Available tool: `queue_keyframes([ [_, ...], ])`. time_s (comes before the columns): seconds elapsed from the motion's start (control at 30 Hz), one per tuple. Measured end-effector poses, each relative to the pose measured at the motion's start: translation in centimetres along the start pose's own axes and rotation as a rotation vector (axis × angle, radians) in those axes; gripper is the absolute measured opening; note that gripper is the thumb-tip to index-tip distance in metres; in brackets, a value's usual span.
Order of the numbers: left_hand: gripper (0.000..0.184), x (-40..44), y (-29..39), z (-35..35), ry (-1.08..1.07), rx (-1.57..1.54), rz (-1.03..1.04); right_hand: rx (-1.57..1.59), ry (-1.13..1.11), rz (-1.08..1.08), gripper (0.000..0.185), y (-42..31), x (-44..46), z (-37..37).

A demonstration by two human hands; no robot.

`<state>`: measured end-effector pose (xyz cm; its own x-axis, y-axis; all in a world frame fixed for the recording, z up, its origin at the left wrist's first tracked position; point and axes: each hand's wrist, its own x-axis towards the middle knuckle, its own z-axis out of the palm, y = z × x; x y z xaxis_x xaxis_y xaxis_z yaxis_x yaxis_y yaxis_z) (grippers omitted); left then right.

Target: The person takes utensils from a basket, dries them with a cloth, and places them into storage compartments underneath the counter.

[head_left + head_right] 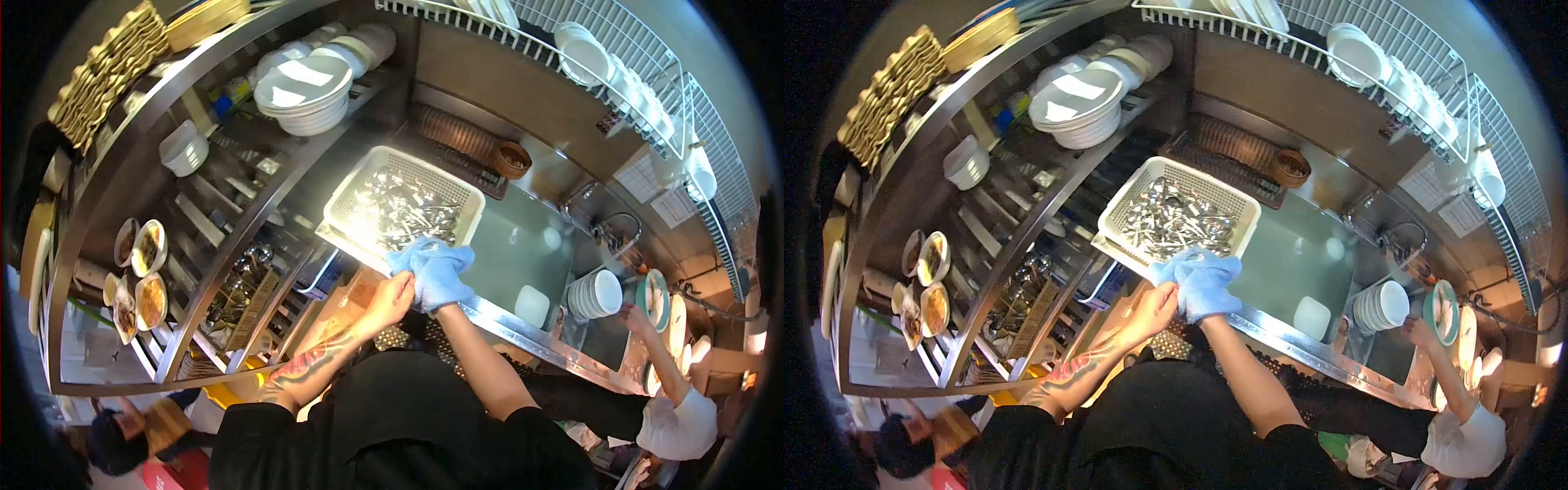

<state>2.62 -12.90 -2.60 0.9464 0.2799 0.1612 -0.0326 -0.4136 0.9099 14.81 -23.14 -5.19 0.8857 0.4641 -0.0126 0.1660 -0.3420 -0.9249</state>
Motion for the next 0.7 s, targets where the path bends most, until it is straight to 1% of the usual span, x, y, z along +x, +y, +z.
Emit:
queue_keyframes([
  [0.03, 0.022, -1.1, -0.2, -0.7, -0.014, -0.040, -0.108, -0.079, -0.139, 0.014, 0.026, 0.0, 0.3, 0.4],
  [0.07, 0.021, -1.8, 0.0, -1.7, -0.025, -0.082, -0.216, -0.208, 0.009, -0.491, 0.023, -0.2, 1.3, 0.9],
  [0.1, 0.021, -2.6, 0.1, -3.1, -0.004, -0.083, -0.225, -0.428, -0.082, -0.581, 0.023, 0.0, 1.3, 0.5],
  [0.13, 0.021, -3.4, 1.0, -5.2, -0.059, -0.003, -0.156, -0.607, -0.163, -0.642, 0.023, -3.2, 0.4, -0.2],
  [0.2, 0.023, -4.8, 1.4, -8.5, -0.140, 0.135, -0.047, -0.925, -0.251, -0.720, 0.023, -8.6, -1.4, -1.2],
  [0.23, 0.022, -5.4, 0.5, -9.5, -0.122, 0.196, 0.007, -1.052, -0.270, -0.735, 0.022, -10.3, -2.0, -1.3],
  [0.3, 0.024, -6.6, -0.4, -11.5, -0.116, 0.191, -0.004, -1.216, -0.324, -0.705, 0.022, -13.5, -2.7, -1.4],
  [0.33, 0.025, -7.1, 0.4, -12.0, -0.050, 0.020, -0.099, -0.842, -0.151, -0.632, 0.022, -7.2, -0.1, 0.2],
  [0.37, 0.025, -7.3, 0.3, -12.2, -0.037, 0.025, -0.103, -0.837, -0.157, -0.644, 0.022, -8.4, -0.6, 0.6],
  [0.43, 0.022, -7.4, 0.2, -11.9, 0.232, -0.317, -0.398, -1.251, 0.044, -1.232, 0.028, -11.1, -2.6, 0.3],
  [0.47, 0.025, -6.9, 0.5, -11.3, 0.320, -0.333, -0.331, -1.233, 0.033, -1.281, 0.031, -13.2, -4.1, 0.7],
  [0.5, 0.020, -6.4, -0.8, -10.1, 0.383, -0.305, -0.266, -1.233, -0.029, -1.275, 0.031, -9.0, -3.4, 3.4],
  [0.57, 0.016, -5.6, -0.9, -9.0, 0.397, 0.317, 0.053, -1.061, -0.348, -0.829, 0.032, -10.0, -5.2, 6.8],
  [0.6, 0.018, -5.6, -0.8, -9.2, 0.377, 0.512, 0.075, -1.063, -0.354, -0.831, 0.032, -10.5, -5.1, 7.1],
  [0.67, 0.017, -6.1, -0.4, -10.2, 0.423, 0.507, 0.084, -0.369, -0.462, -0.636, 0.028, -12.3, -4.0, 7.8],
  [0.7, 0.017, -6.3, -0.4, -10.8, 0.462, 0.500, 0.095, -0.365, -0.468, -0.643, 0.028, -10.4, -3.3, 9.0],
])
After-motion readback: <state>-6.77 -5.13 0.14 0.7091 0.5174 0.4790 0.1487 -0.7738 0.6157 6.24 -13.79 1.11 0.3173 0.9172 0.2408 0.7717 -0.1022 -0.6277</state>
